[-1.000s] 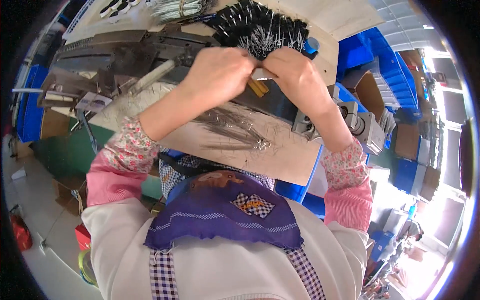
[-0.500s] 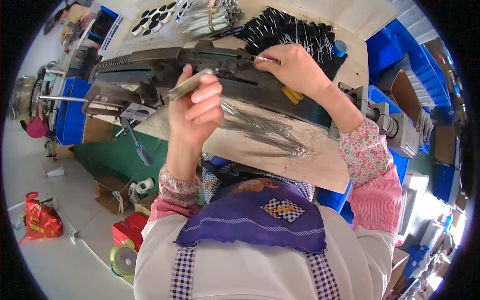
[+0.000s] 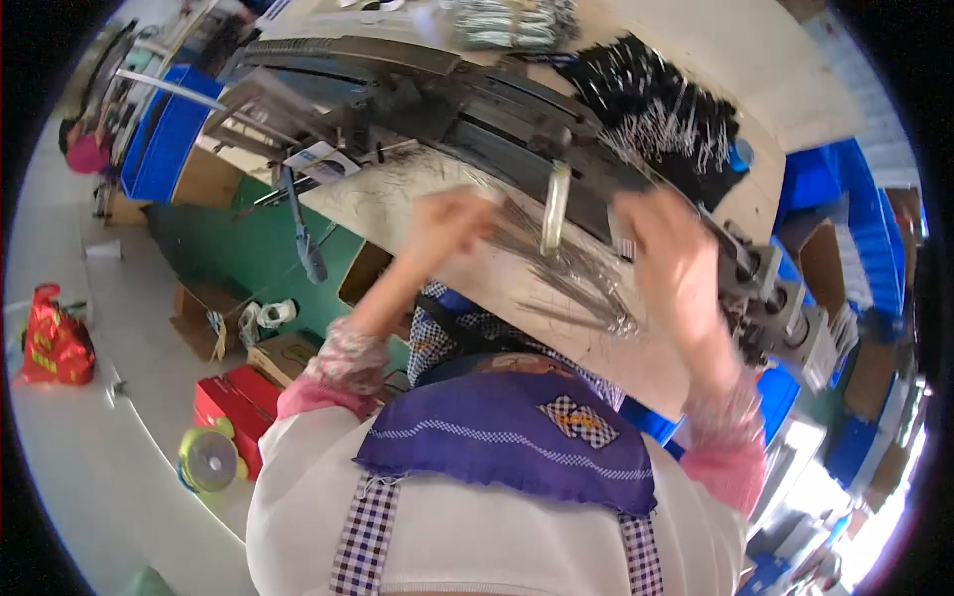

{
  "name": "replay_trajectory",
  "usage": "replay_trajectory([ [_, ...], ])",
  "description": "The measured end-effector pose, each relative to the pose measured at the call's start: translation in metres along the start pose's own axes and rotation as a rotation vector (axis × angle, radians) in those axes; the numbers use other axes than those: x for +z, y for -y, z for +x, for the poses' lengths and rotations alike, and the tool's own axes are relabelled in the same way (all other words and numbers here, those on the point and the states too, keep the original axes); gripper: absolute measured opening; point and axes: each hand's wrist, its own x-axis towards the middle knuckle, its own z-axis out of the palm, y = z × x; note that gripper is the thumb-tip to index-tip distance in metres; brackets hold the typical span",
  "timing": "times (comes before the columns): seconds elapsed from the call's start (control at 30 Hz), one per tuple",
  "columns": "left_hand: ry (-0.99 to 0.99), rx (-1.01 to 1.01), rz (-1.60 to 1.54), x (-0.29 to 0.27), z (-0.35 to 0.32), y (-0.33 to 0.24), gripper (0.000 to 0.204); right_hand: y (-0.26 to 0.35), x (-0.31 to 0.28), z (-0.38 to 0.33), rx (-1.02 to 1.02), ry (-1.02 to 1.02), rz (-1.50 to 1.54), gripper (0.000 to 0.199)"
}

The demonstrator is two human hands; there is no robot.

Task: Operating a tufting machine to insert bristles into brush bases in a factory workshop.

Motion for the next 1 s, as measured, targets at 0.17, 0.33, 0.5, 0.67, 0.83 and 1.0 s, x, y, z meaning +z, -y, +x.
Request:
replay_trajectory([
  [0.17,-0.405,-0.081,-0.452,-0.069,0.011,0.01,0.042,-0.043,0.045,-0.035,0.342,0.015,-0.194,0.027],
  [0.33,-0.335,0.006,-0.503,-0.061,0.026,0.027,0.033,-0.062,0.044,-0.041,0.521,0.065,-0.274,0.02],
  [0.5,-0.343,0.358,-0.542,0.008,-0.005,-0.008,0.022,-0.003,-0.021,-0.068,0.385,0.089,0.092,0.02],
  [0.67,0.785,0.013,-0.532,0.115,-0.001,-0.104,0.029,0.017,-0.078,-0.055,0.596,-0.043,0.123,0.014],
  [0.83,0.382,-0.219,-0.682,0.131,0.031,-0.086,0.024,0.001,-0.094,-0.06,0.555,-0.116,0.09,0.015],
  [1.0,0.236,0.0,-0.633,0.136,0.022,-0.08,0.024,-0.046,-0.074,0.002,0.179,-0.186,-0.082,0.019],
])
